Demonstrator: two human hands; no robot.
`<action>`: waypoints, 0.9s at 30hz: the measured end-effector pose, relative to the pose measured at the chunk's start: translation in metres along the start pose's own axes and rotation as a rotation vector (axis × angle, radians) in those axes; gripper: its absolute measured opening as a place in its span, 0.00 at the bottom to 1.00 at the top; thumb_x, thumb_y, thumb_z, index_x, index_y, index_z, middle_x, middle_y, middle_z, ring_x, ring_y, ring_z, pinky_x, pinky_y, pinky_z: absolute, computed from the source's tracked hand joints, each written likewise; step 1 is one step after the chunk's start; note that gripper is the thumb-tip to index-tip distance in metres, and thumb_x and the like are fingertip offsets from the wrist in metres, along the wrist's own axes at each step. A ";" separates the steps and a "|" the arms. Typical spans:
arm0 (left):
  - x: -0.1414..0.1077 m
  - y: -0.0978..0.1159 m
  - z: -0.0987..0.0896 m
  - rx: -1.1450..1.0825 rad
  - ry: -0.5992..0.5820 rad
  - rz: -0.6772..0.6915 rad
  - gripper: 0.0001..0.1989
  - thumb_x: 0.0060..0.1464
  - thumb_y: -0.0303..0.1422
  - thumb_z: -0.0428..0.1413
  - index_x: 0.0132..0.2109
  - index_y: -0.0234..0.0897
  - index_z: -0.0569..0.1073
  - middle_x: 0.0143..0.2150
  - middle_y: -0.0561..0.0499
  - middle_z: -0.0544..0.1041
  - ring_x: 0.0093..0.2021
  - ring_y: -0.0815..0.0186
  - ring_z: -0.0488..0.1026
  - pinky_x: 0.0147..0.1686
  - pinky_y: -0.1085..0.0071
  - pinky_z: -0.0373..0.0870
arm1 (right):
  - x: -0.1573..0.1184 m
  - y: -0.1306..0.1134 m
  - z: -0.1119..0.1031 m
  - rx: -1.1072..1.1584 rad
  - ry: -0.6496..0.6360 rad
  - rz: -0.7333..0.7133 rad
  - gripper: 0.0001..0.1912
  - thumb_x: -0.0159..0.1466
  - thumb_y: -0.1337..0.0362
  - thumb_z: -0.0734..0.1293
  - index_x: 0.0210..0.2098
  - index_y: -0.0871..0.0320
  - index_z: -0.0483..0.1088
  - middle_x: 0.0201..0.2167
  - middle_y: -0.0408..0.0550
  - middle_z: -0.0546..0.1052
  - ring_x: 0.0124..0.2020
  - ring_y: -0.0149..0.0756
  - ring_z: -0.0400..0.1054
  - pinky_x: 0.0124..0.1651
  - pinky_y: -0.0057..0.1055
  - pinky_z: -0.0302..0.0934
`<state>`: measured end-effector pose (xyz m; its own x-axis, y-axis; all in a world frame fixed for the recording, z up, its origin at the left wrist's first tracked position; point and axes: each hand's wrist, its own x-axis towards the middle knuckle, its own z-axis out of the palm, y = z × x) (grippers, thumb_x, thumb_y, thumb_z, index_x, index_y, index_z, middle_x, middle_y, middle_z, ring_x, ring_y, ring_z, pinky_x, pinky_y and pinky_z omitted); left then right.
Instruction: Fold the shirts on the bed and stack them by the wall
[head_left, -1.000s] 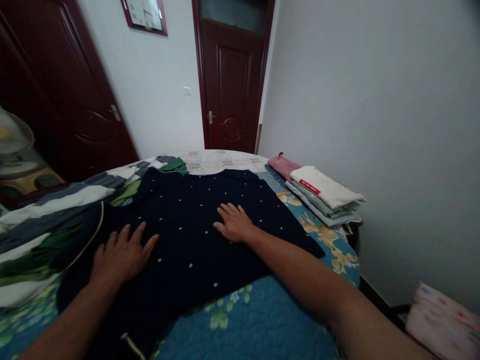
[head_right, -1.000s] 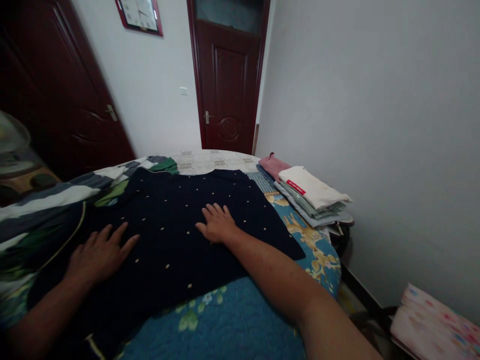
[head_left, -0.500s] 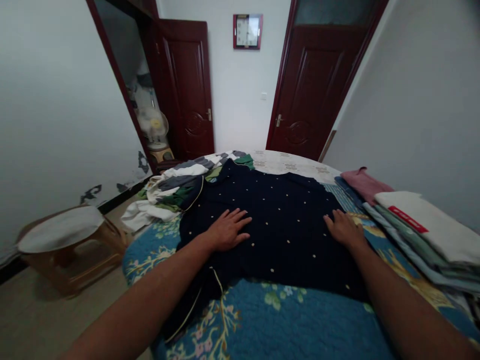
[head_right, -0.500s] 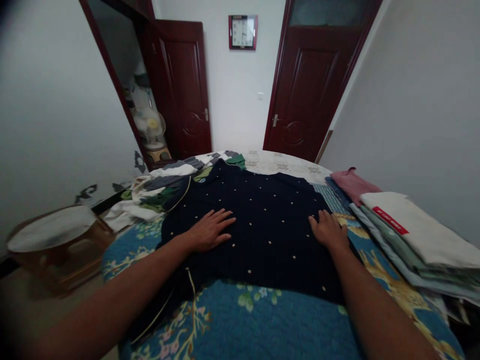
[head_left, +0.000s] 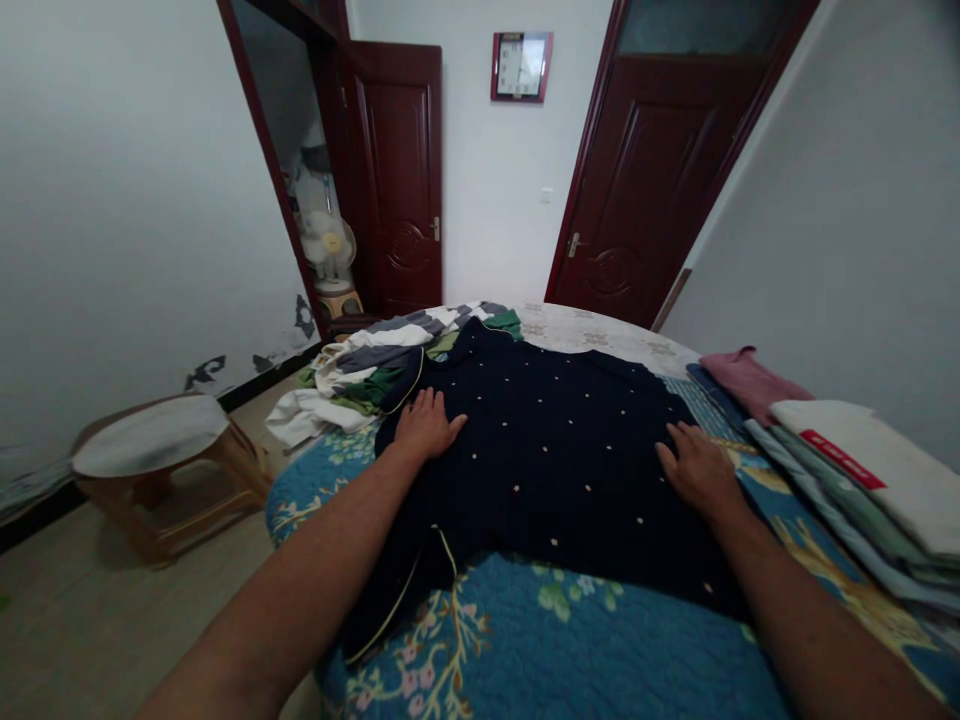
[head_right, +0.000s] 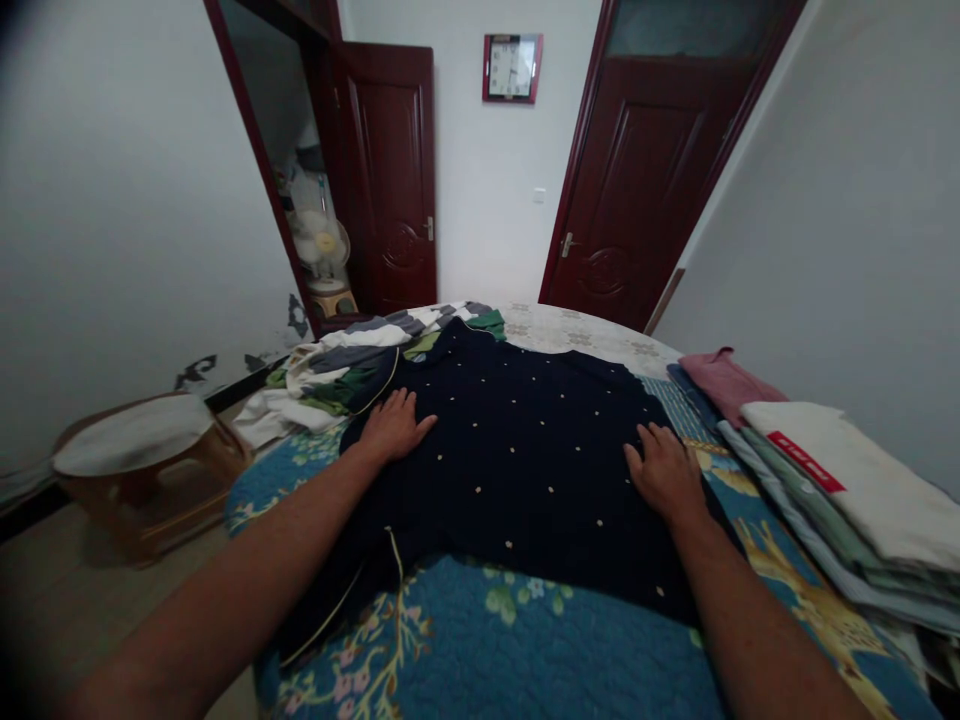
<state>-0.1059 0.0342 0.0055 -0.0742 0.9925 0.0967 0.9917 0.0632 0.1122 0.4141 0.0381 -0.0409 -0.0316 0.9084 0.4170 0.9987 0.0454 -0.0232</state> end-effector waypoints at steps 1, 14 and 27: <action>-0.003 0.000 -0.004 0.006 0.018 0.024 0.40 0.69 0.56 0.43 0.73 0.30 0.64 0.78 0.33 0.59 0.77 0.45 0.54 0.72 0.49 0.55 | 0.000 -0.003 0.001 0.027 -0.013 -0.074 0.34 0.75 0.49 0.54 0.69 0.65 0.67 0.71 0.65 0.67 0.73 0.55 0.58 0.74 0.55 0.53; -0.063 -0.057 -0.045 0.070 0.067 -0.394 0.27 0.67 0.51 0.49 0.53 0.33 0.79 0.51 0.32 0.82 0.52 0.42 0.80 0.46 0.54 0.76 | 0.003 -0.009 0.017 0.121 -0.108 -0.227 0.32 0.75 0.47 0.54 0.66 0.60 0.71 0.69 0.59 0.70 0.71 0.52 0.63 0.70 0.54 0.60; -0.056 -0.083 -0.041 -0.009 0.016 -0.517 0.22 0.68 0.41 0.47 0.55 0.33 0.79 0.56 0.30 0.81 0.57 0.41 0.79 0.49 0.53 0.76 | 0.002 -0.010 0.016 0.119 -0.095 -0.229 0.32 0.75 0.48 0.53 0.66 0.60 0.71 0.69 0.59 0.70 0.71 0.51 0.63 0.71 0.53 0.60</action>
<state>-0.1886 -0.0307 0.0313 -0.5562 0.8300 0.0413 0.8239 0.5443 0.1578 0.4030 0.0464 -0.0540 -0.2652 0.9037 0.3362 0.9536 0.2973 -0.0468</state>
